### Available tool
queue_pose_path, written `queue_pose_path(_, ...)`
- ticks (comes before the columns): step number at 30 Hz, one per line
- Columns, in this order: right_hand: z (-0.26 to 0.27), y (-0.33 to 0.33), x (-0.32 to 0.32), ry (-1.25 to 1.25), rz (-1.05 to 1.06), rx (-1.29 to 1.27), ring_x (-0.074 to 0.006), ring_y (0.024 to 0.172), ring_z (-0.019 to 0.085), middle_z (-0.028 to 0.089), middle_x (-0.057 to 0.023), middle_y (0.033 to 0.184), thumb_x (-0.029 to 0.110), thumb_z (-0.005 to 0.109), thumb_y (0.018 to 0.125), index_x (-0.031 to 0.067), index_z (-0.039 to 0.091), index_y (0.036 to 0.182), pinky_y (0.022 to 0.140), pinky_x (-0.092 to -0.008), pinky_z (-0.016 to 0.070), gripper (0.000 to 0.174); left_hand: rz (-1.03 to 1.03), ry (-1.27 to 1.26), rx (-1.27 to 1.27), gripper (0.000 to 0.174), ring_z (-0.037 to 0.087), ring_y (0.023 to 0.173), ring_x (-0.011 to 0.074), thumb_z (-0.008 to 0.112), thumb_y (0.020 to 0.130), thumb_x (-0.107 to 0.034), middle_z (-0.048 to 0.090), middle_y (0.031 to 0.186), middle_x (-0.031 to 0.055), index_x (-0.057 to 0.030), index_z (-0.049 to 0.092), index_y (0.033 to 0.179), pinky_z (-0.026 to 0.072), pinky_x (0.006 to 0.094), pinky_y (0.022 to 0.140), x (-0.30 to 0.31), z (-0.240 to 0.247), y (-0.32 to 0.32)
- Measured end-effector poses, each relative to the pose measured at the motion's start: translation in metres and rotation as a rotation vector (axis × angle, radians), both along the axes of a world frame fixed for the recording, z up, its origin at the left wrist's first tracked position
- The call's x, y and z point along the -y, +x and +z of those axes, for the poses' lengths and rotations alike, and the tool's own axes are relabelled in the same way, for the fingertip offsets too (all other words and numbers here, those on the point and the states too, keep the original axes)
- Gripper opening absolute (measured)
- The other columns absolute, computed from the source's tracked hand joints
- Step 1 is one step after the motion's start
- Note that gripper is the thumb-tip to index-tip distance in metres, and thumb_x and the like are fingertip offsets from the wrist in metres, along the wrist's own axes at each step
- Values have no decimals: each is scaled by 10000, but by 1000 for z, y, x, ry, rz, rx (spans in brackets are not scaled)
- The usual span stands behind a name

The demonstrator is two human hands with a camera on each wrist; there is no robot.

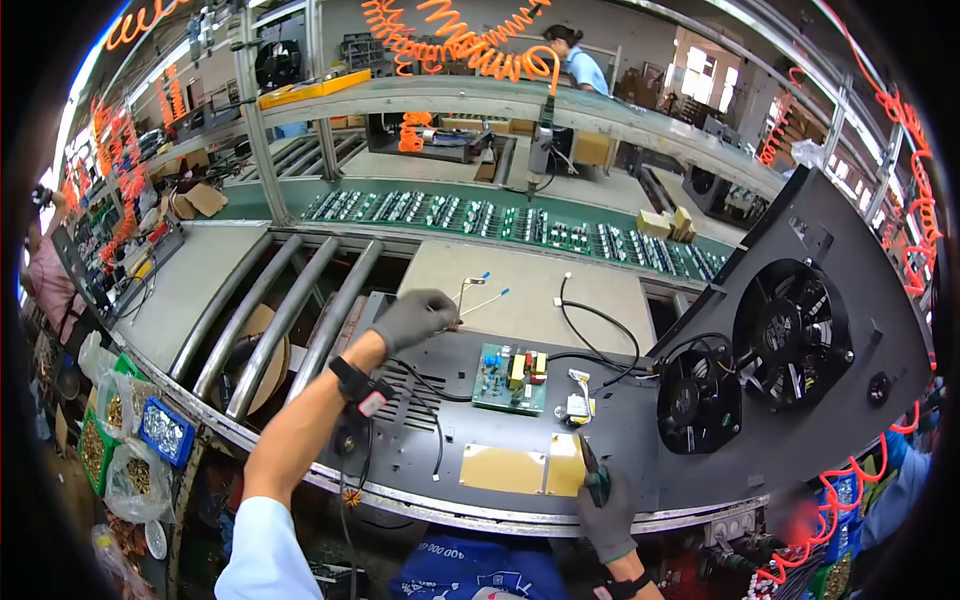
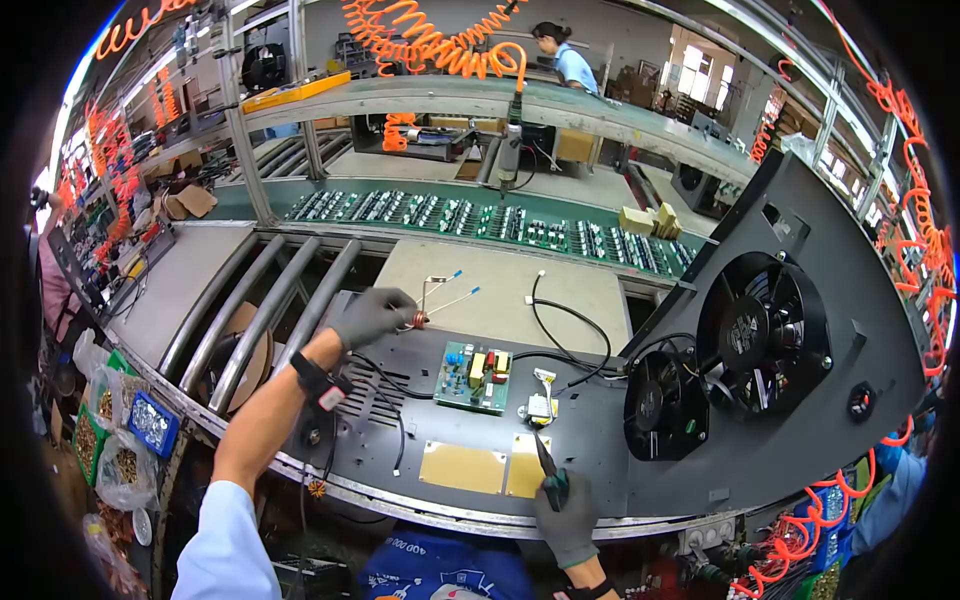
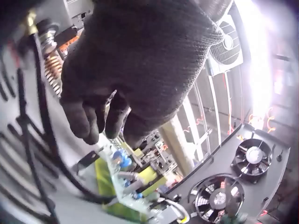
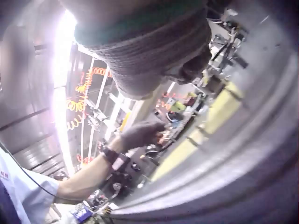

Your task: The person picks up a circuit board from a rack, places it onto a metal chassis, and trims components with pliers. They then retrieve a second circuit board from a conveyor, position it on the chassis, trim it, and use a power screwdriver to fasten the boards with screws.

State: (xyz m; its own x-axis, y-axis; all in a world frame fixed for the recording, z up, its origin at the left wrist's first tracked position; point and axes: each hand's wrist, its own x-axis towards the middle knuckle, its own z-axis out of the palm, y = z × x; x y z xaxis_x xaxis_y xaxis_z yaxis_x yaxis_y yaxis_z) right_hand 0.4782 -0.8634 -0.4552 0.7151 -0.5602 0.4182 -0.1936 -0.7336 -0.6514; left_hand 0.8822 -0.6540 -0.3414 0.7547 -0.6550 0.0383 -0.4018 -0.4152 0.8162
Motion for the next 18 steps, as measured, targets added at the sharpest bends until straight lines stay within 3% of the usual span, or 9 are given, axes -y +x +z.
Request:
queue_pose_path(2,-5,-16,7,-60,-33,-36,-374,756,648,653,-186,954,188,806,783,3,617,1078,683,-457,531,397,36,-7,129,299,675,885,128,683,943,-234,745,986,102,23,743,1082,535,292,819,6,7,31)
queue_pose_path(7,-13,-20,4,-90,-41,39,-317,692,655,680,-101,819,184,842,712,43,648,1086,659,-421,524,444,87,132,41,330,665,737,116,661,941,-295,710,831,48,3,744,1055,544,273,709,50,54,67)
queue_pose_path(9,-6,-17,3,-144,-22,-3,-312,678,659,688,-87,792,190,851,692,54,659,1083,652,-401,524,457,-60,212,10,294,664,752,107,671,918,-288,706,799,57,-11,748,980,543,282,673,85,52,102)
queue_pose_path(10,-3,-19,2,-82,-16,-59,-345,727,691,708,-126,833,232,823,781,49,668,1103,669,-416,534,402,-152,332,83,307,678,762,141,670,906,-292,714,806,79,-8,748,994,550,309,688,105,53,120)
queue_pose_path(13,12,-16,-2,35,-75,-223,-390,933,684,709,-210,1000,169,704,842,53,691,1106,811,-475,558,289,-390,670,500,356,719,823,299,665,856,-303,740,860,169,-1,744,1029,565,411,760,184,66,131)
queue_pose_path(14,20,-4,0,-25,-96,-55,-378,629,609,618,-136,679,209,737,820,64,689,871,596,-482,492,161,-442,751,602,389,713,903,395,663,831,-313,745,960,212,-3,737,1055,563,454,826,215,51,146)
queue_pose_path(16,20,-6,2,19,-76,-160,-352,617,619,625,-128,675,199,740,814,75,687,859,594,-463,497,142,-521,683,765,384,711,944,407,674,823,-296,741,1045,222,-7,732,1070,565,460,857,268,34,151)
queue_pose_path(18,19,-7,4,83,-67,-221,-307,569,607,615,-112,644,197,742,808,94,680,846,563,-437,483,126,-495,854,702,382,704,1057,380,731,778,-232,727,1125,222,9,723,1075,573,451,884,322,26,143)
